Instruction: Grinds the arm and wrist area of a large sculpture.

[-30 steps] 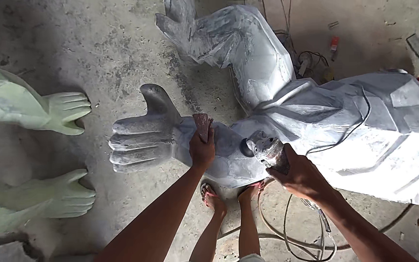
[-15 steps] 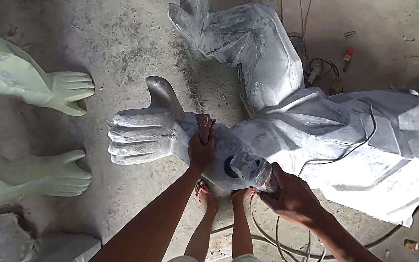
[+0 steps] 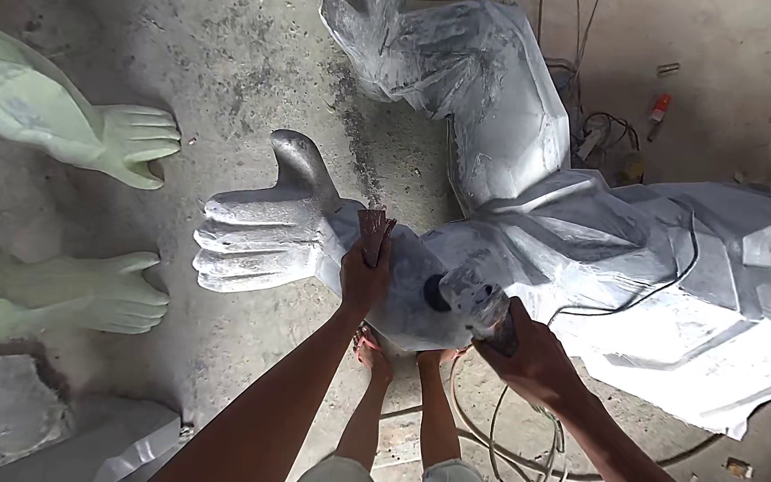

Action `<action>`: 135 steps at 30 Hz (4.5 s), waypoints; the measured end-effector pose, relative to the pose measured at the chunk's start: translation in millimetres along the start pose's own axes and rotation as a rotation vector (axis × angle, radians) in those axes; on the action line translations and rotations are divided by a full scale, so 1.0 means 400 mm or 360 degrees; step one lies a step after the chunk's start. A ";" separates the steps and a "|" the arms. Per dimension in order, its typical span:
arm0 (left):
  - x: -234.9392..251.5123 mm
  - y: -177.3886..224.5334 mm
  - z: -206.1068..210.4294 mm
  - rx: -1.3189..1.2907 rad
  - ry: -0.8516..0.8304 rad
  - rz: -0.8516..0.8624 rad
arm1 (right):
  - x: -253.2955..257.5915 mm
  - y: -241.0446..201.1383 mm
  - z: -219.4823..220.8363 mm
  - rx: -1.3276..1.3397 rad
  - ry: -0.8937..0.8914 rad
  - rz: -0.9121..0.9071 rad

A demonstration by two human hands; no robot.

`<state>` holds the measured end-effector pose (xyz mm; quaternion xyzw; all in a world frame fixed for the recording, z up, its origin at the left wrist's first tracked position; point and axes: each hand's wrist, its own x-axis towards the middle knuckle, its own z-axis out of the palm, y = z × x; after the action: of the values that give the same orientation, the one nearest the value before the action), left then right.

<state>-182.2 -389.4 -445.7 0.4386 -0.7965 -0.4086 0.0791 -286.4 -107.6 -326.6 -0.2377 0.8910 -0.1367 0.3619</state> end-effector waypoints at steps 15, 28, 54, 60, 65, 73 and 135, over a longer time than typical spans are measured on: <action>0.003 -0.001 0.000 0.0054 -0.0002 -0.0009 | -0.037 0.065 0.001 0.0114 0.0012 0.0244; 0.003 0.006 -0.003 0.0060 -0.0014 -0.0063 | 0.000 0.050 -0.005 0.0095 -0.0014 0.0207; 0.000 0.008 -0.004 0.0037 -0.0009 -0.0011 | 0.061 -0.005 -0.061 -0.0196 0.0039 -0.0017; 0.000 0.007 -0.004 0.0043 -0.0012 -0.0018 | 0.025 -0.009 -0.039 -0.0097 -0.0047 -0.0023; 0.004 0.015 -0.004 0.0042 -0.0010 -0.0019 | -0.009 -0.013 -0.004 -0.0103 -0.0058 -0.0060; 0.001 0.012 -0.006 0.0051 -0.0008 -0.0044 | 0.024 0.032 -0.028 0.0046 -0.0032 0.0197; 0.028 -0.037 0.004 0.0025 -0.0156 0.0391 | -0.201 -0.171 0.357 0.0639 0.0534 0.0505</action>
<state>-180.4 -401.4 -460.2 0.3180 -0.8503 -0.4104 0.0861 -112.6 -133.9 -351.8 0.0066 0.9195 -0.2891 0.2664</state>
